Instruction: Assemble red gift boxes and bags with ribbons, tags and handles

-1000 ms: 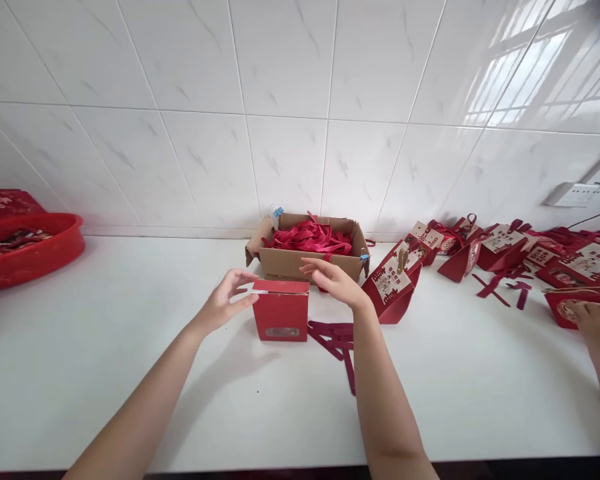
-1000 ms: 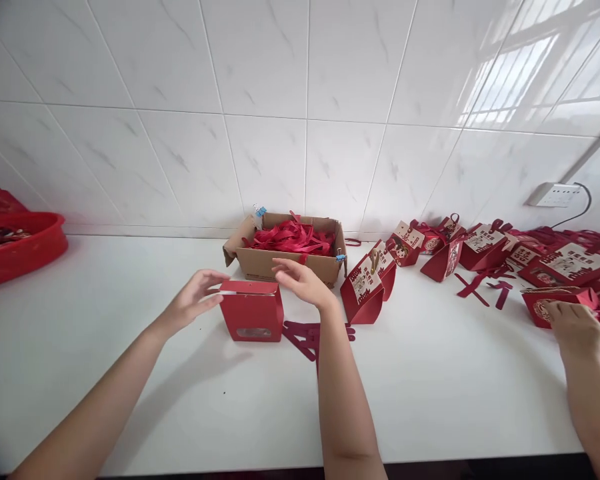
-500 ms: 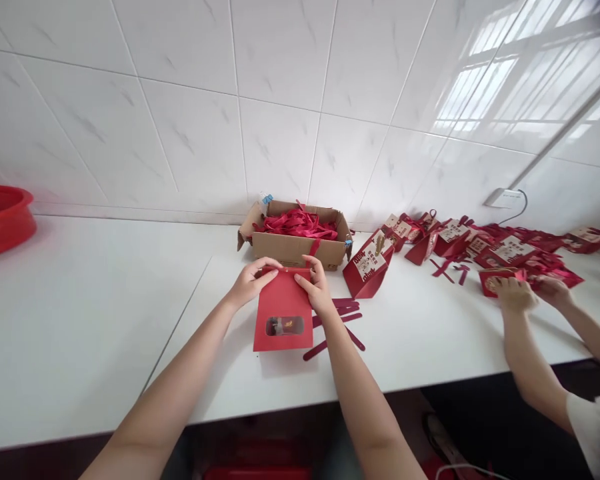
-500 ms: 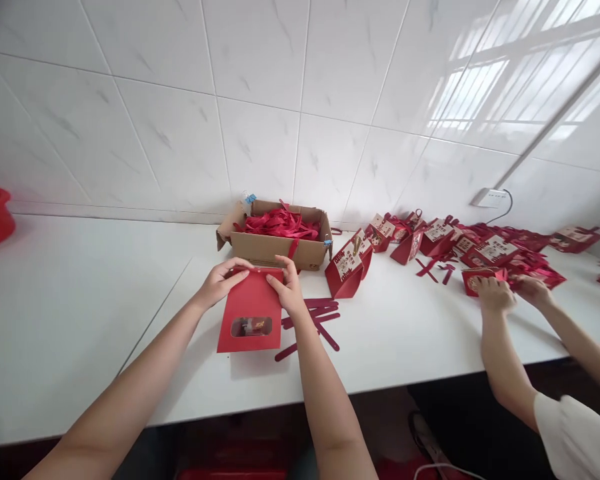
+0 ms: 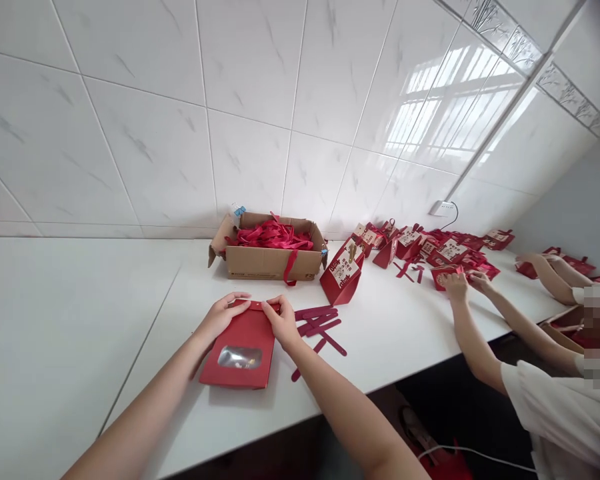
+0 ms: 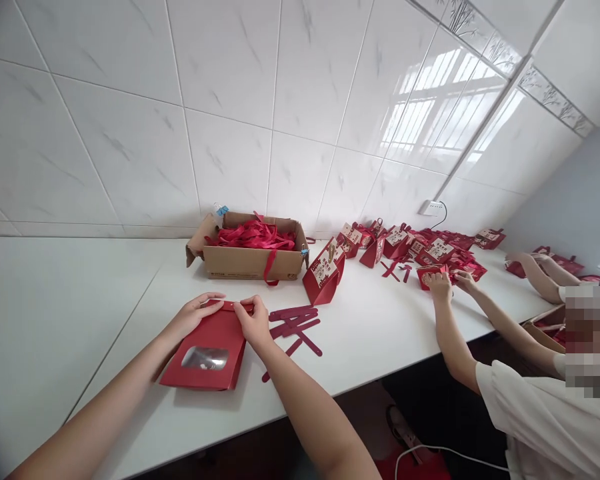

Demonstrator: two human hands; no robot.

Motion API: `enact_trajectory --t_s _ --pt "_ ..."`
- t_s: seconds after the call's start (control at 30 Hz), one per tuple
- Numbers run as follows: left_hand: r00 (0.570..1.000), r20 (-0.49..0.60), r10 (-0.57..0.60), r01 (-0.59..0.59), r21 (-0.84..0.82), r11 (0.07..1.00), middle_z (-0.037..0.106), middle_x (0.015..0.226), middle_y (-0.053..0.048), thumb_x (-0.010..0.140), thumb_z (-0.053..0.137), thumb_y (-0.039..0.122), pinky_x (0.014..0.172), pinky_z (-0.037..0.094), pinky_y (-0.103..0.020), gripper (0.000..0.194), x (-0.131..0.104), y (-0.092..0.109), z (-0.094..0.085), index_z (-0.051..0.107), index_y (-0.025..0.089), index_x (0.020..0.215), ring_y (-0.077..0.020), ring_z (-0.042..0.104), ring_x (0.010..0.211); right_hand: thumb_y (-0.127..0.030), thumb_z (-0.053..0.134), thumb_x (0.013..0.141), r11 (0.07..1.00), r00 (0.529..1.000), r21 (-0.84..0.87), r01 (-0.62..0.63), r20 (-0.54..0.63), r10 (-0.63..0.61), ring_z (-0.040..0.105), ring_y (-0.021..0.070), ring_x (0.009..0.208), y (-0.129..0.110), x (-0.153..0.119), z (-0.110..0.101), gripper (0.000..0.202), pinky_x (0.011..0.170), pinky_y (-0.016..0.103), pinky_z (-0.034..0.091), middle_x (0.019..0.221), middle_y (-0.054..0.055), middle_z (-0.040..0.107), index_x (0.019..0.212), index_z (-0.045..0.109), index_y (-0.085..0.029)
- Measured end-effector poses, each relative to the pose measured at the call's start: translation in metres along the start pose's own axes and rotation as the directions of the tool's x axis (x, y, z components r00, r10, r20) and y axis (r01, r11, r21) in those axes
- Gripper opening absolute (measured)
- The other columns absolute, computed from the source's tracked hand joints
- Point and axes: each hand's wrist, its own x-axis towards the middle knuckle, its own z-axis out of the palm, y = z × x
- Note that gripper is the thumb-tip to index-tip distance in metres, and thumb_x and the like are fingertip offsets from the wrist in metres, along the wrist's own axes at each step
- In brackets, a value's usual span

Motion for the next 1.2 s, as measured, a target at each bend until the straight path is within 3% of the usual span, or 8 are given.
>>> enact_trajectory --t_s 0.2,0.3,0.47,0.63,0.9,1.0,1.1,1.2 --pt "0.989 -0.007 -0.146 0.143 -0.139 0.98 0.072 0.077 -0.009 0.061 0.081 0.044 0.055 0.054 -0.033 0.046 -0.011 0.021 0.001 0.063 0.016 0.093 -0.0253 0.069 0.065 -0.038 0.056 0.082 0.994 0.992 -0.044 0.104 0.075 -0.1 0.048 0.0137 0.056 -0.017 0.005 -0.002 0.024 0.056 0.026 0.042 0.062 -0.006 0.05 0.102 0.051 -0.024" --pt "0.997 -0.056 -0.058 0.047 -0.185 0.982 0.072 0.079 -0.01 0.058 0.083 0.044 0.057 0.055 -0.035 0.044 -0.009 0.028 0.006 0.064 0.014 0.085 -0.0259 0.069 0.065 -0.04 0.053 0.087 0.978 0.977 -0.083 0.191 0.113 -0.182 0.051 0.0146 0.056 -0.025 0.014 0.001 0.032 0.056 0.027 0.044 0.065 -0.004 0.053 0.114 0.046 -0.024" --pt "0.959 -0.258 0.114 -0.174 -0.224 0.959 0.066 0.074 -0.001 0.058 0.082 0.047 0.056 0.051 -0.026 0.044 0.0 0.024 -0.003 0.06 0.019 0.082 -0.0175 0.064 0.065 -0.041 0.035 0.096 0.913 0.954 -0.279 0.298 0.074 -0.289 0.064 0.0187 0.094 -0.02 0.029 -0.018 0.033 0.077 0.032 0.053 0.105 0.01 0.064 0.12 0.045 -0.022" --pt "0.805 -0.438 0.399 -0.444 0.0 0.896 0.058 0.069 0.001 0.066 0.075 0.044 0.051 0.046 -0.023 0.034 0.001 0.01 -0.035 0.056 0.018 0.074 -0.0144 0.057 0.061 -0.031 0.047 0.088 0.825 0.949 -0.472 0.31 0.105 -0.297 0.061 0.0227 0.099 -0.013 0.033 -0.085 0.019 0.085 0.041 0.052 0.107 0.01 0.061 0.098 0.06 -0.022" --pt "0.583 -0.628 0.516 -0.494 0.23 0.838 0.05 0.069 0.002 0.068 0.072 0.037 0.058 0.04 -0.023 0.029 0.0 -0.003 -0.065 0.054 0.015 0.074 -0.0118 0.047 0.065 -0.025 0.044 0.088 0.66 0.952 -0.687 0.305 0.21 -0.222 0.055 0.0275 0.114 -0.017 0.01 -0.147 0.026 0.098 0.048 0.047 0.118 0.013 0.059 0.104 0.064 -0.019" --pt "0.611 -0.589 0.529 -0.47 0.268 0.841 0.052 0.07 0.002 0.071 0.07 0.038 0.06 0.041 -0.024 0.028 -0.005 -0.003 -0.06 0.054 0.015 0.075 -0.0123 0.048 0.067 -0.036 0.045 0.092 0.586 0.947 -0.744 0.32 0.261 -0.185 0.044 0.0314 0.13 -0.008 -0.024 -0.146 0.036 0.109 0.053 0.036 0.134 0.014 0.054 0.12 0.062 -0.02" --pt "0.662 -0.522 0.538 -0.458 0.285 0.842 0.055 0.071 0.001 0.073 0.071 0.038 0.062 0.042 -0.024 0.027 -0.011 -0.002 -0.051 0.056 0.016 0.076 -0.0132 0.051 0.069 -0.046 0.034 0.096 0.345 0.923 -0.862 0.371 0.384 -0.033 0.02 0.0331 0.146 0.011 -0.057 -0.141 0.055 0.115 0.057 0.025 0.157 0.009 0.029 0.147 0.036 -0.024" --pt "0.684 -0.496 0.535 -0.466 0.268 0.843 0.055 0.071 0.001 0.074 0.07 0.039 0.06 0.043 -0.024 0.026 -0.013 -0.003 -0.048 0.056 0.017 0.076 -0.0139 0.051 0.068 -0.048 0.027 0.098 0.241 0.905 -0.887 0.395 0.421 0.067 0.015 0.03 0.148 0.027 -0.067 -0.134 0.058 0.116 0.055 0.024 0.16 0.005 0.02 0.152 0.022 -0.027"
